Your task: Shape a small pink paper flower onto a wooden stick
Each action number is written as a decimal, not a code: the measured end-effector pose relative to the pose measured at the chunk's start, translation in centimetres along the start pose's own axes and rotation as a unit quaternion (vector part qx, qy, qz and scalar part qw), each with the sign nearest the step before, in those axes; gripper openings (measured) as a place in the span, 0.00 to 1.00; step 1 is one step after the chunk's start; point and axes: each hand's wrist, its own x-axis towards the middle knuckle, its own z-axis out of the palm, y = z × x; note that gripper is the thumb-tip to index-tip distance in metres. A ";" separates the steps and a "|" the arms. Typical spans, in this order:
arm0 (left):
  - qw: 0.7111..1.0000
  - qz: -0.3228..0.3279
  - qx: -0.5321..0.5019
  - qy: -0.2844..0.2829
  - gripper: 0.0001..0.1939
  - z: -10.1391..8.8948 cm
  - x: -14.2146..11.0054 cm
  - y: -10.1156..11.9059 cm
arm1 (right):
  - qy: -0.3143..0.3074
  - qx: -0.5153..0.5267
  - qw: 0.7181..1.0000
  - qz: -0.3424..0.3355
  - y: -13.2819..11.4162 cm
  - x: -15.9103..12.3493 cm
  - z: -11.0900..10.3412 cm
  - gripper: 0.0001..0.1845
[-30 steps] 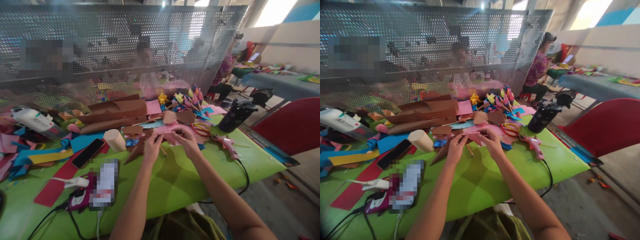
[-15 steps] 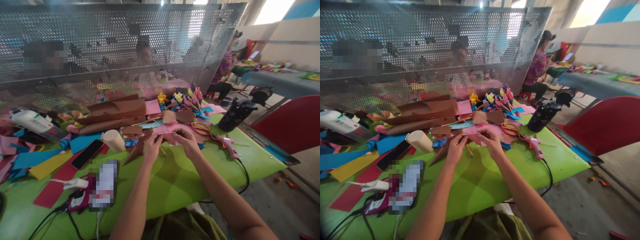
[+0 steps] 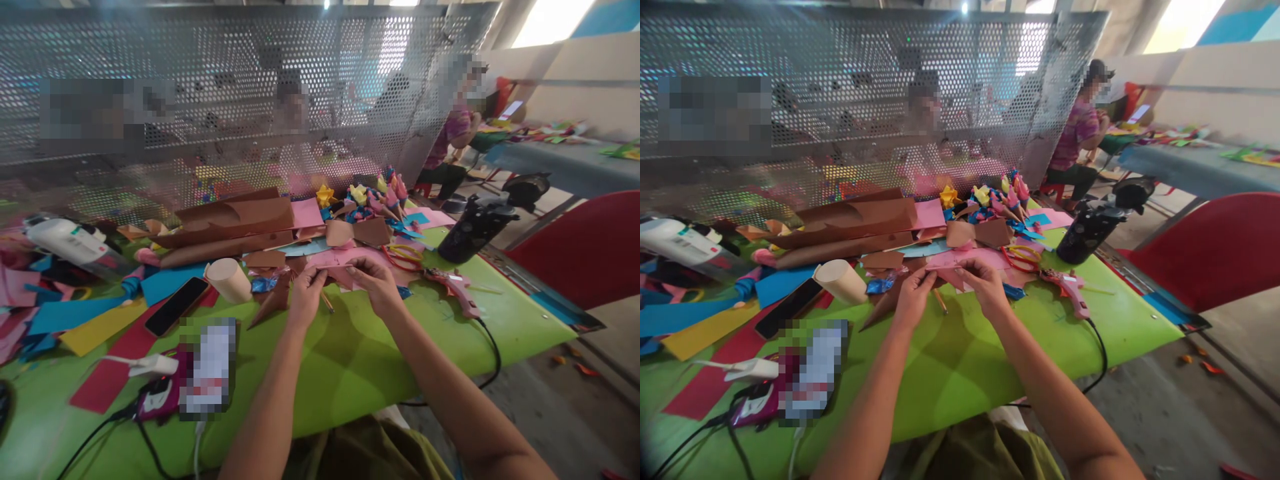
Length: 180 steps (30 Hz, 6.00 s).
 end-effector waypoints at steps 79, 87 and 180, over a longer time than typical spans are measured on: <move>0.995 0.038 0.009 0.090 0.12 -1.3 0.0 0.7 | -0.119 -0.087 0.987 -0.064 -0.3 1.1 3.1 0.18; 0.995 0.050 0.054 0.064 0.11 -0.6 -0.3 0.7 | -0.099 -0.087 0.991 -0.026 0.7 0.8 1.4 0.18; 0.962 -0.096 -0.234 0.103 0.23 -2.2 0.5 0.2 | -0.070 -0.100 0.989 -0.088 0.6 0.6 1.8 0.14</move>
